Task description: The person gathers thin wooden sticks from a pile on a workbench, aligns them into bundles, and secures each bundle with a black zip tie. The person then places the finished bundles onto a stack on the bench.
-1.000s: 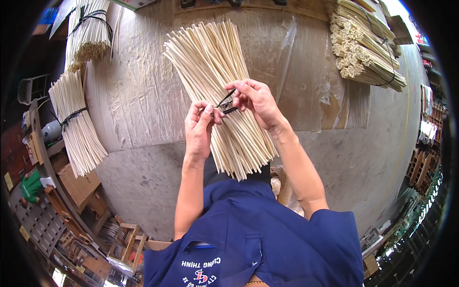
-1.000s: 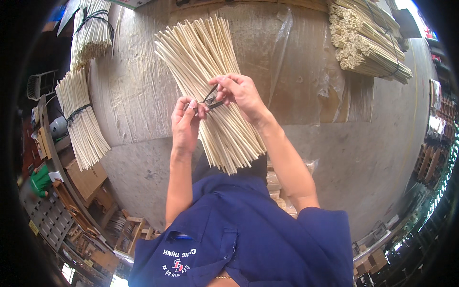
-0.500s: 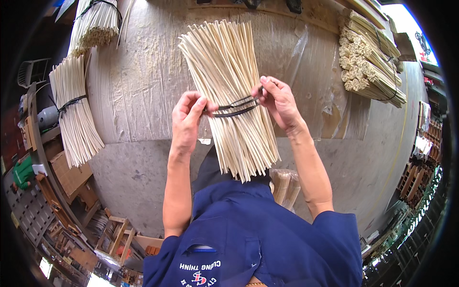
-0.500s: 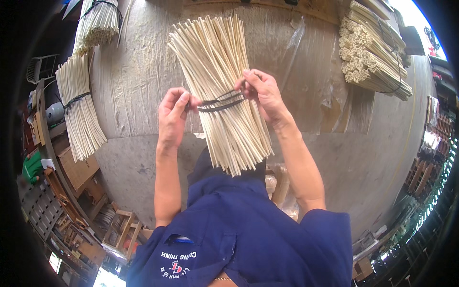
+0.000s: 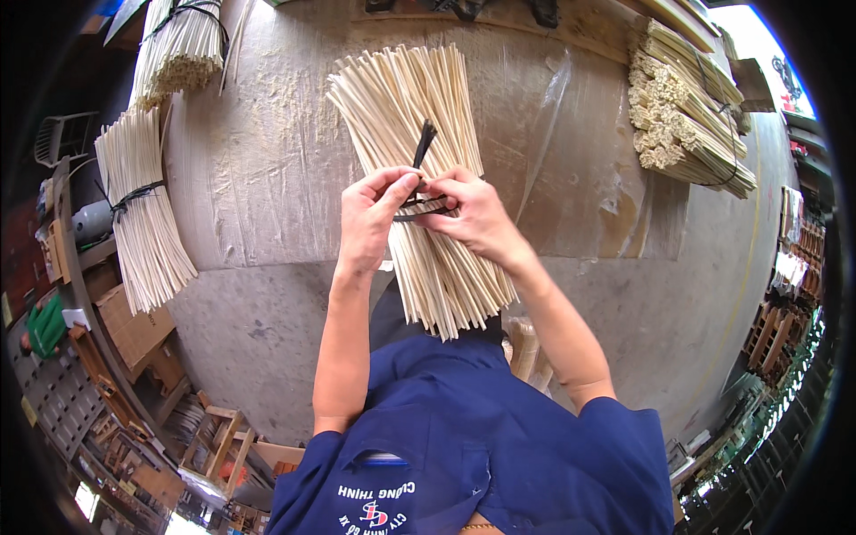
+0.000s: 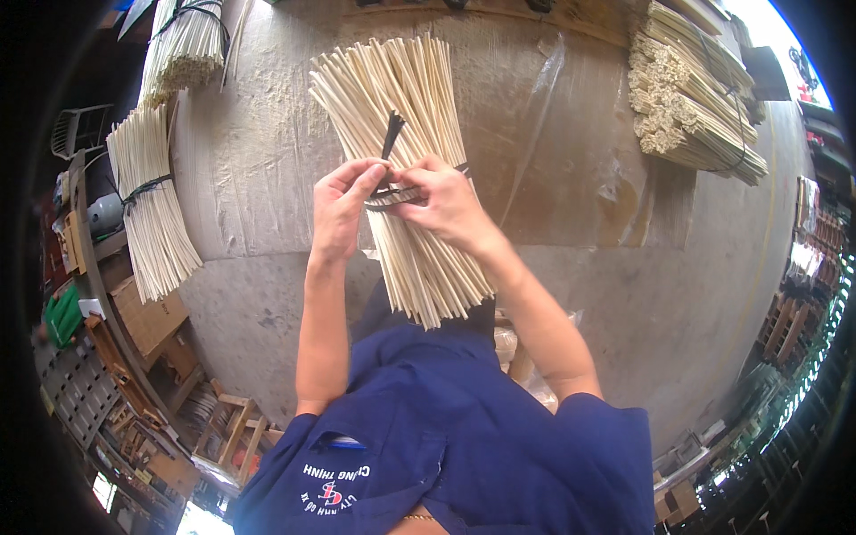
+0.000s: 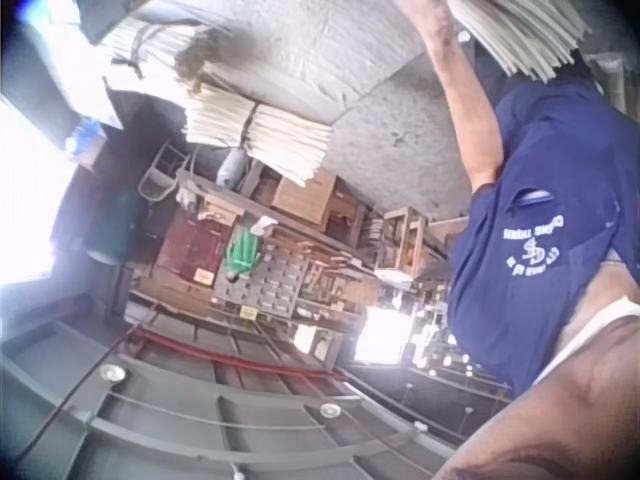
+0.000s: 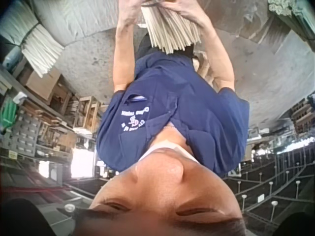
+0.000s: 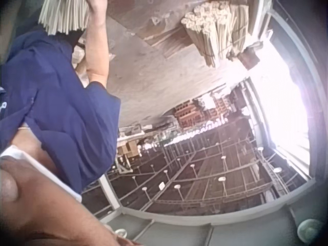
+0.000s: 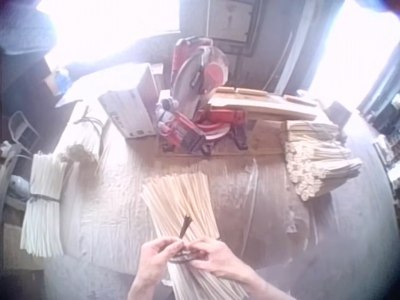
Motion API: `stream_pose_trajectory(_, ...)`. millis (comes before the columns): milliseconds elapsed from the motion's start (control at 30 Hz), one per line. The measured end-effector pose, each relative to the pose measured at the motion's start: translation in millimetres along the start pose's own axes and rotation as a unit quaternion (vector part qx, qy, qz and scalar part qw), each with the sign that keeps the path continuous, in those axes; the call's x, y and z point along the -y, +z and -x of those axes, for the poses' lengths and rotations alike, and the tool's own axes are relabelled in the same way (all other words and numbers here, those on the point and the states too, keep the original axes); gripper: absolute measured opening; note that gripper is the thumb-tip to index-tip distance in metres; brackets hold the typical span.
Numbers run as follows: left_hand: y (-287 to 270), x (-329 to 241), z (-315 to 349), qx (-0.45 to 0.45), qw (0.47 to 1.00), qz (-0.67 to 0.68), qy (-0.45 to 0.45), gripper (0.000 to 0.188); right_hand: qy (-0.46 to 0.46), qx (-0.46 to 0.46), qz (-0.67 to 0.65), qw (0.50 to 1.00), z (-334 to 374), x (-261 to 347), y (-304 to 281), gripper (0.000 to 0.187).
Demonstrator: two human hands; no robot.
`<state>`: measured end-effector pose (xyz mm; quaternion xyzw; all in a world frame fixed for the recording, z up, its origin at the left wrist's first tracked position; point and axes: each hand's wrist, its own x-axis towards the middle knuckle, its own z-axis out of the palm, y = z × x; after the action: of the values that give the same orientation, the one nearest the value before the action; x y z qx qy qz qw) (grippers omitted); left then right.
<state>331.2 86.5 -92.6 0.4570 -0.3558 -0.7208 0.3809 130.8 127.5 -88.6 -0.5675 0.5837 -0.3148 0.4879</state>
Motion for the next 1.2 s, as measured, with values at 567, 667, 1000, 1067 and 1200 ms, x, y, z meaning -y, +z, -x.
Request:
stream_pose_trajectory(567,7.8,28.5,24.8,-0.15,0.963,0.222,-0.02,0.019,0.138,-0.112,-0.412,0.893,-5.6,-9.4,8.4,0.026)
stream_pose_trajectory(667,3.6,41.1,17.7,-0.123,0.972,0.201,-0.01,0.012,0.174,-0.141,-0.46,0.859,-12.1,-26.9,-2.7,0.023)
stream_pose_trajectory(1000,23.2,21.5,10.1,-0.089,0.985,-0.14,0.049,0.015,0.141,0.024,-0.412,0.9,4.9,-13.5,-2.3,0.047)
stream_pose_trajectory(1067,37.1,10.3,7.4,-0.082,0.968,-0.223,0.078,0.012,0.125,0.02,-0.444,0.887,0.8,-17.2,0.1,0.037)
stream_pose_trajectory(1200,28.9,4.1,6.6,-0.04,0.964,-0.246,0.095,0.013,0.147,-0.067,-0.482,0.861,-4.5,-21.5,0.6,0.027)
